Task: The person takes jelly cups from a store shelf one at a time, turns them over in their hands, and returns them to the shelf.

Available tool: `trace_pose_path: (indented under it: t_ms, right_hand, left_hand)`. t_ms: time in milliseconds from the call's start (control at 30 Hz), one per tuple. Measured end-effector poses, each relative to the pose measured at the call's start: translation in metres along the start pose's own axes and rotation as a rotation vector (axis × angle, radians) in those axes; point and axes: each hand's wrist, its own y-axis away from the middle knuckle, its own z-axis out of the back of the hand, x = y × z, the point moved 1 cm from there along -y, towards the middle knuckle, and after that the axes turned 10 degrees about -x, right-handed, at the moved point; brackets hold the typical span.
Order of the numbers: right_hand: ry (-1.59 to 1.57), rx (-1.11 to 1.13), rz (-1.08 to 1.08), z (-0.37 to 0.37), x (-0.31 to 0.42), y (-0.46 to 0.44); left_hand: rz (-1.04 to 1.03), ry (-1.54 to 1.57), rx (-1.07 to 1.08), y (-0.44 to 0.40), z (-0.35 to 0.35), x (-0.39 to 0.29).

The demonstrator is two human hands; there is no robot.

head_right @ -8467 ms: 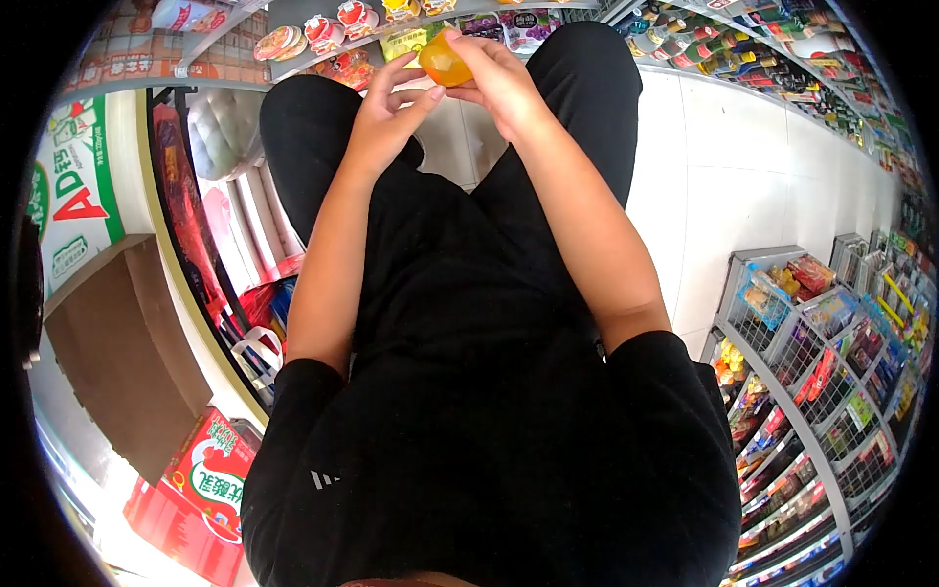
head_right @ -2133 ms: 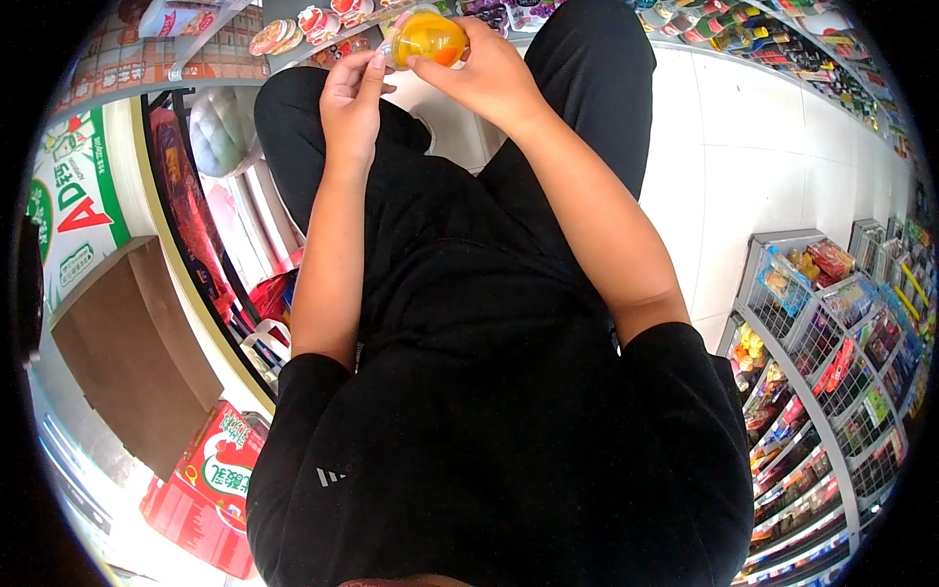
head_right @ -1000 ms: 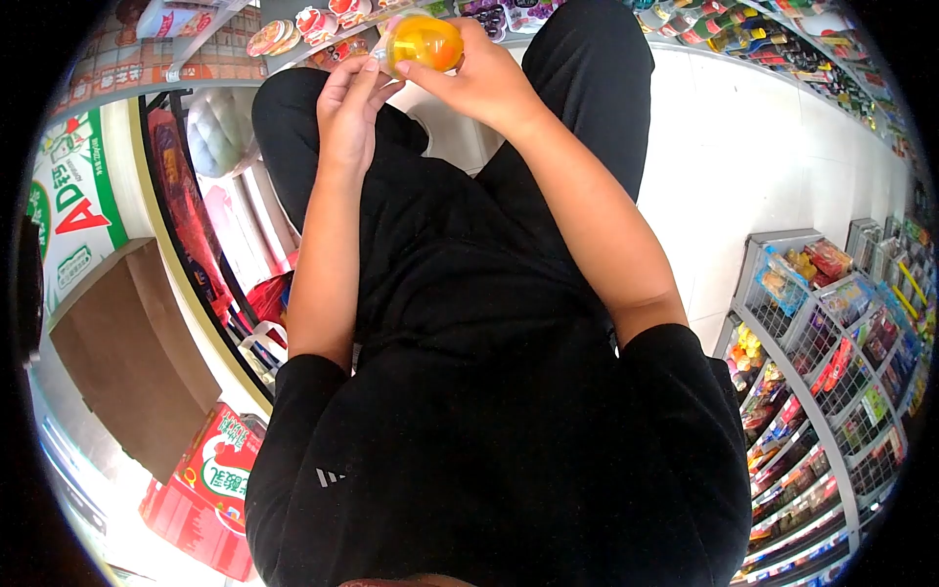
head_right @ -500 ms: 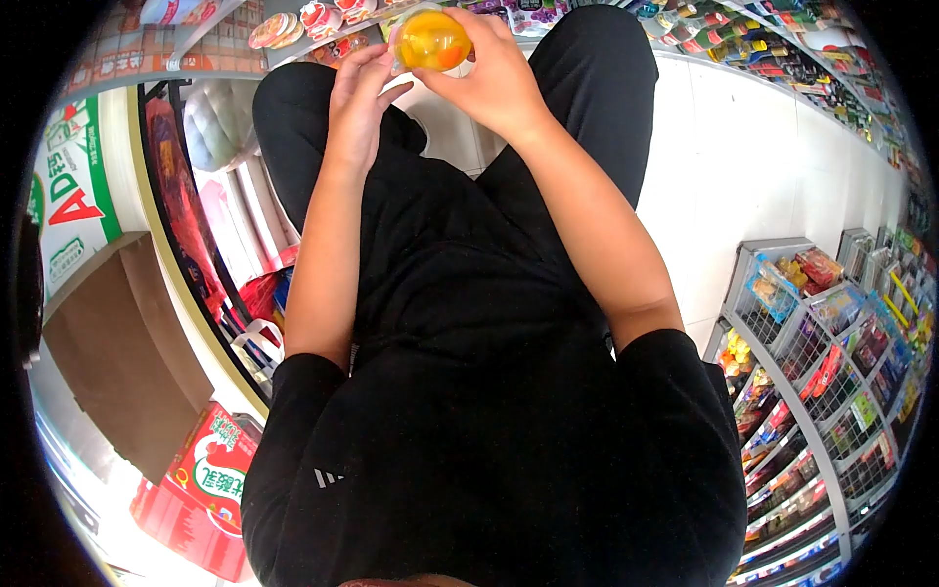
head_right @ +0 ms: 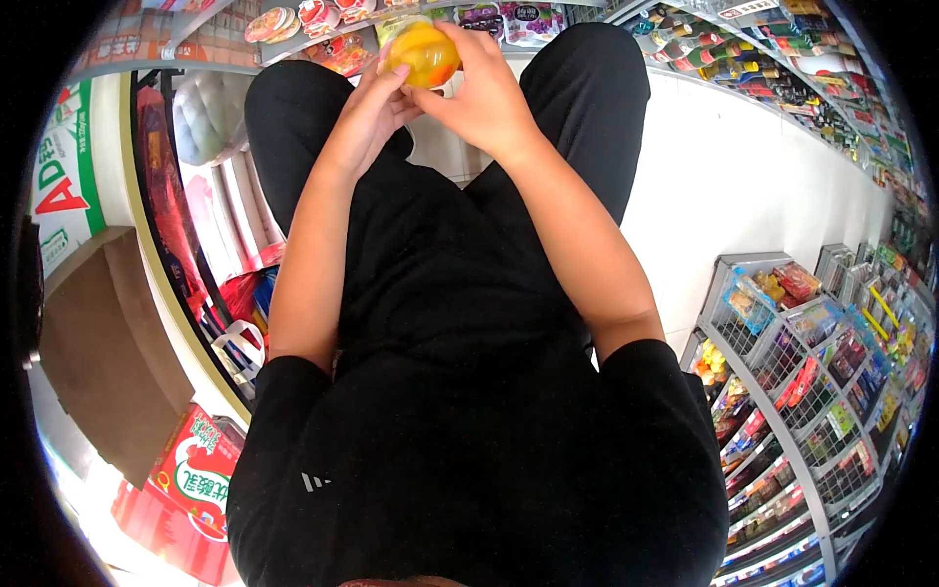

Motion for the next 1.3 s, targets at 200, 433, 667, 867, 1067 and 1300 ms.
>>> trace_pose_path:
  t_ms: [200,433,667,867,1067,1300]
  right_hand:
    - [-0.377,0.007,-0.235,-0.009,-0.007,0.003]
    - [-0.447,0.017,-0.379,-0.004,0.004,0.002]
    - [-0.496,0.051,-0.363,-0.012,0.000,0.003]
    - [-0.511,0.053,-0.313,-0.018,-0.002,0.004]
    - [-0.496,0.100,-0.425,-0.011,0.001,-0.002]
    - [-0.484,0.051,-0.324,-0.016,-0.010,0.003]
  left_hand:
    - [-0.150,-0.037,-0.096,-0.003,0.001,0.001]
    - [-0.226,-0.087,-0.114,-0.007,0.002,0.008]
    - [-0.312,-0.154,-0.131,-0.012,0.010,0.019]
    - [-0.317,-0.177,-0.118,-0.014,0.014,0.021]
    - [-0.290,-0.119,-0.136,-0.010,0.010,0.017]
    - [-0.263,-0.117,-0.133,-0.011,0.008,0.017]
